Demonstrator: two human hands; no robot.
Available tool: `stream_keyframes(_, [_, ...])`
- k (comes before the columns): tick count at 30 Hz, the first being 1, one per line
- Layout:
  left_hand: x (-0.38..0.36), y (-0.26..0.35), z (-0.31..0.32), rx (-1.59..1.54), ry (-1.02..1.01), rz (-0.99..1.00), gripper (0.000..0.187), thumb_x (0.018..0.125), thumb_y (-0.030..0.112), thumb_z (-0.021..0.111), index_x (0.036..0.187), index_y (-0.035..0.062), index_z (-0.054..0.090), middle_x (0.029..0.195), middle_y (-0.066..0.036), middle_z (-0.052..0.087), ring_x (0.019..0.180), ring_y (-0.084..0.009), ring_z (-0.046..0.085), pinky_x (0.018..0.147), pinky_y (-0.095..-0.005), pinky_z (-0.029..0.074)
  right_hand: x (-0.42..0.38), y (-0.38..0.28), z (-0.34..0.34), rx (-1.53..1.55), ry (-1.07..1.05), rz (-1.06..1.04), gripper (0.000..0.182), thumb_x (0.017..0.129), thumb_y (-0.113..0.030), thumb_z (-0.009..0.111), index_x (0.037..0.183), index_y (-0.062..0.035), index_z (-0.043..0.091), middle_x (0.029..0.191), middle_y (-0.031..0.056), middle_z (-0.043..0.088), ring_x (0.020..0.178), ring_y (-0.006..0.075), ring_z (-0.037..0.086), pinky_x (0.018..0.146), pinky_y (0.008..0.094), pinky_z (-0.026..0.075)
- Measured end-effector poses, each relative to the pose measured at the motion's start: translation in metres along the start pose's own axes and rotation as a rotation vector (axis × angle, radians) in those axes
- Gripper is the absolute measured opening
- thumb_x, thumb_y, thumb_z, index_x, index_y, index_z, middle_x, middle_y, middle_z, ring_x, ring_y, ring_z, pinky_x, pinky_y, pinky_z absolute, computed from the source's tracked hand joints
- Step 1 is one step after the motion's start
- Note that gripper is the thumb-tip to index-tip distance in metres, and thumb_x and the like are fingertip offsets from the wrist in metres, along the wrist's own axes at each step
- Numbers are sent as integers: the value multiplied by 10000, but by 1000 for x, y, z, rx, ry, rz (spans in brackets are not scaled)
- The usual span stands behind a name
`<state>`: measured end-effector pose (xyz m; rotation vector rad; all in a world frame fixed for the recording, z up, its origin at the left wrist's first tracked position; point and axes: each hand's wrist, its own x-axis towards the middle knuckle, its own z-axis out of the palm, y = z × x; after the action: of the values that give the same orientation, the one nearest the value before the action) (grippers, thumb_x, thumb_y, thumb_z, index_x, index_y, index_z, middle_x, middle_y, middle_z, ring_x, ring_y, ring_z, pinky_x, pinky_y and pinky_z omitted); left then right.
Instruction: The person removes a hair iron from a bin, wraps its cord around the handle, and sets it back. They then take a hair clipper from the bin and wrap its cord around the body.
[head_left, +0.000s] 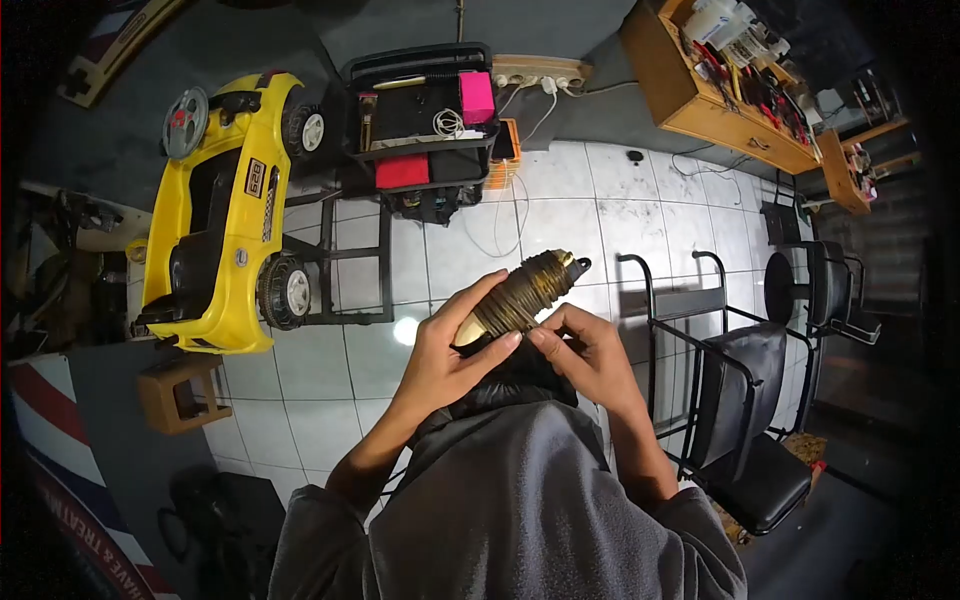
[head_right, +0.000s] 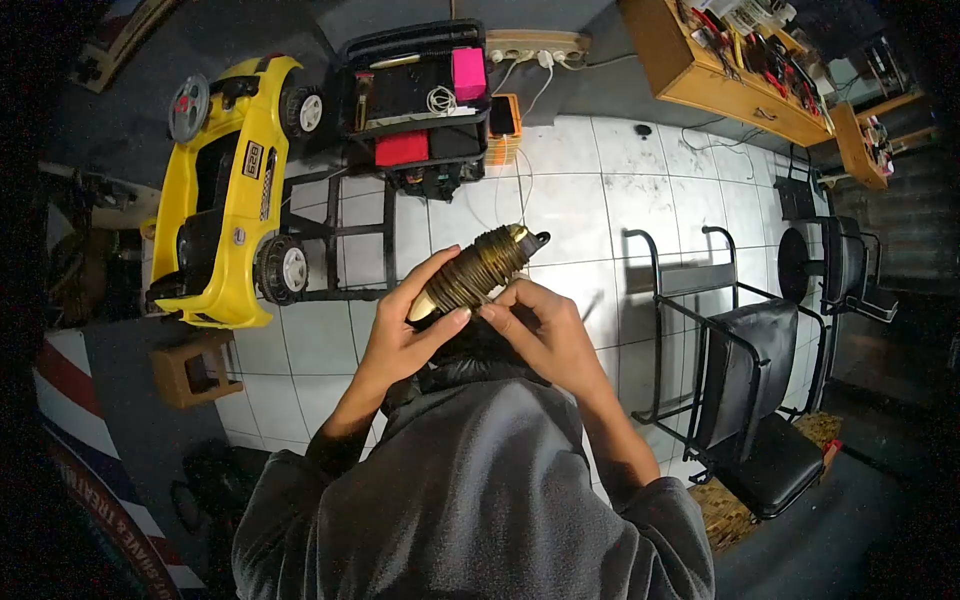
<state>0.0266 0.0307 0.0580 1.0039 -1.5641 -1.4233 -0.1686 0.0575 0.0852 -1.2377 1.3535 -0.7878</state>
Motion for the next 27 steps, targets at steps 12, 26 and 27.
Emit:
stream_keyframes(12, [8,-10,-21,-816,113,-314,447,925,331,571,1207,-6,487,904,-90,583,604,-156,544,491,-252,397,-18,12,-26,-141,-121,-33,301,968,-229,539,806,13,611,643,80,559,600,122,484,578,280,416])
stream_keyframes(26, [-3,-17,-18,-1088,-317,-610,667,951,500,385,1314,-59,408,1158,-263,568,469,-133,487,394,-243,361,19,95,-4,-17,-85,-240,239,964,-176,529,886,29,623,734,133,623,717,188,604,706,304,471])
stream_keyframes(27, [-4,-17,-17,-1042,-361,-623,655,947,487,401,1319,-52,405,1112,-251,594,461,-133,494,378,-237,349,24,92,-3,-49,-124,-204,203,938,-165,561,909,23,634,789,124,648,779,199,634,741,311,481])
